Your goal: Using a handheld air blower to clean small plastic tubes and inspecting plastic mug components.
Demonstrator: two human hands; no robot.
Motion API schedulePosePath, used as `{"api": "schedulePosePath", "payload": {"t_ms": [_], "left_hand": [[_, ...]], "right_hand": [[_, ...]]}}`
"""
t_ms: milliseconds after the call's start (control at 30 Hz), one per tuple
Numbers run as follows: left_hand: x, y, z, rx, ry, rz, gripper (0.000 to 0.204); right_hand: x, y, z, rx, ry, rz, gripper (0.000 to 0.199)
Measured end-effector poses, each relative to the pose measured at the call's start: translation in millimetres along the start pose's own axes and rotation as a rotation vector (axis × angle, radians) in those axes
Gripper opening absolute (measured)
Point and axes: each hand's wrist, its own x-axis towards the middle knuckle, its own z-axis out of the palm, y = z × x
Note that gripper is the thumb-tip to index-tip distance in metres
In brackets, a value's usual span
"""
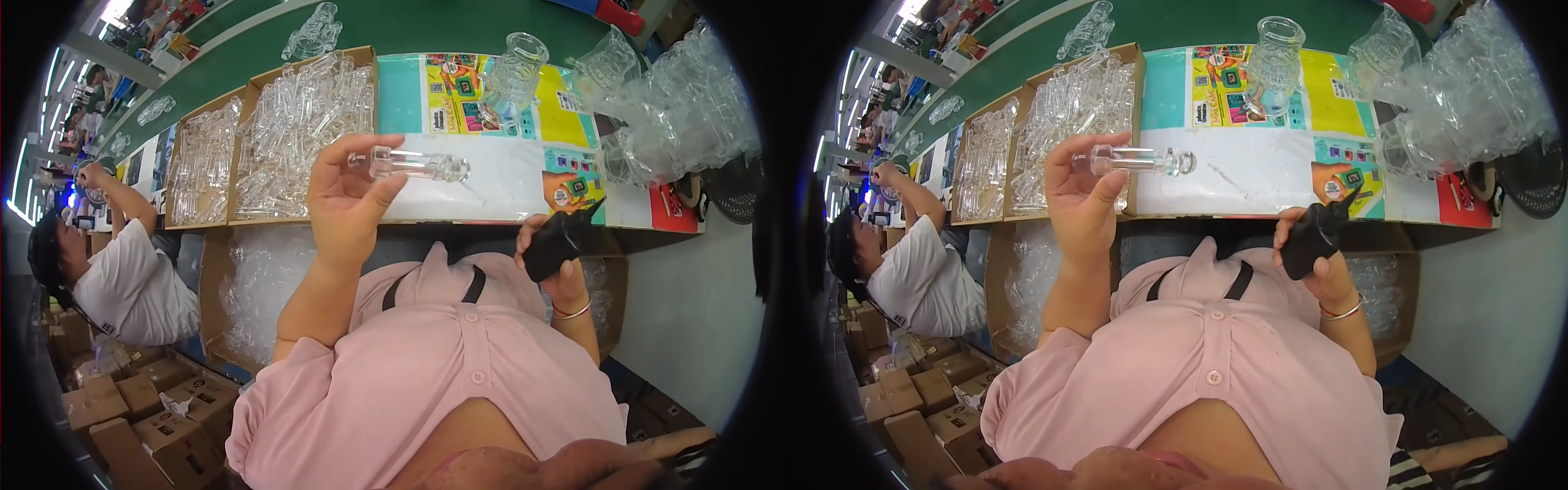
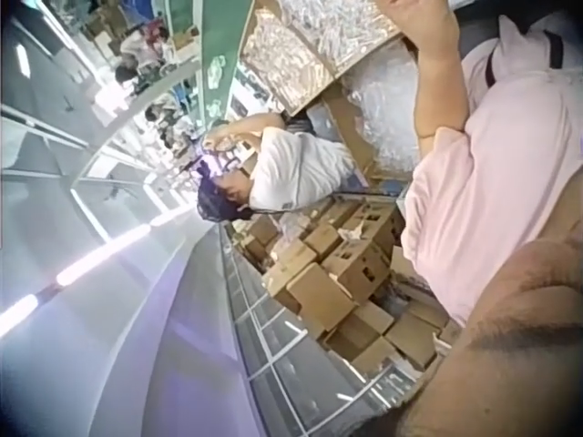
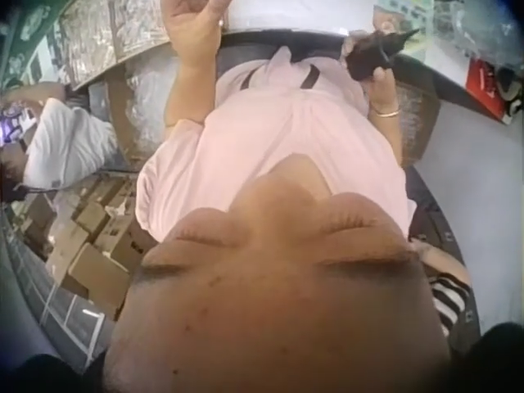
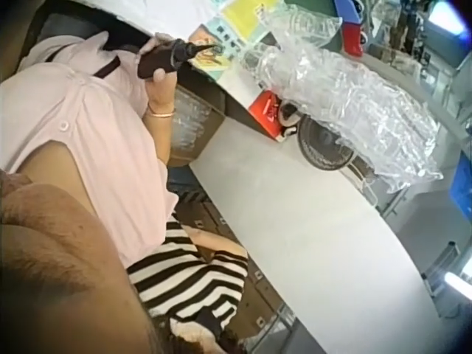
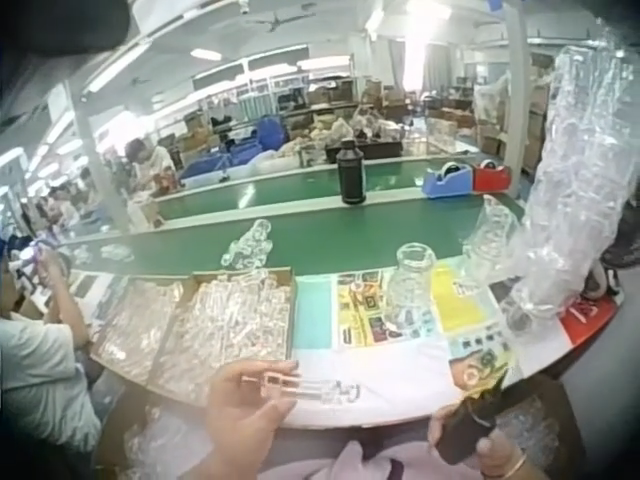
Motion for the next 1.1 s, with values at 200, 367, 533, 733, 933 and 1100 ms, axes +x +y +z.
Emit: {"api": "schedulePosePath", "payload": {"t_ms": [200, 367, 533, 733, 933, 1100], "left_hand": [[3.8, 21.0, -7.1, -0.411, 0.069, -0.461, 0.035], [-12.4, -4.5, -36.6, -0.721, 0.167, -0.784, 0.043], [-40.0, -11.0, -32.9, -0.737, 0.136, -0.778, 0.054], [-30.9, 10.4, -19.2, -0.414, 0.185, -0.569, 0.049], [-16.1, -2.1, -24.9, -0.230, 0.178, -0.515, 0.042], [-7.5, 2.5, -8.2, -0.080, 0.077, -0.406, 0.038]], "right_hand": [[12.2, -17.6, 29.2, -0.027, 0.021, 0.031, 0.075], [25.0, -2.2, 21.5, -0.270, -0.007, -0.005, 0.076], [24.9, 22.7, 23.8, -0.264, 0.139, -0.085, 0.062], [18.5, -2.1, 11.8, -0.389, 0.170, -0.155, 0.063], [29.7, -31.1, 10.4, -0.586, 0.204, -0.315, 0.063], [44.9, -48.7, 15.0, -0.714, 0.173, -0.477, 0.060]]}}
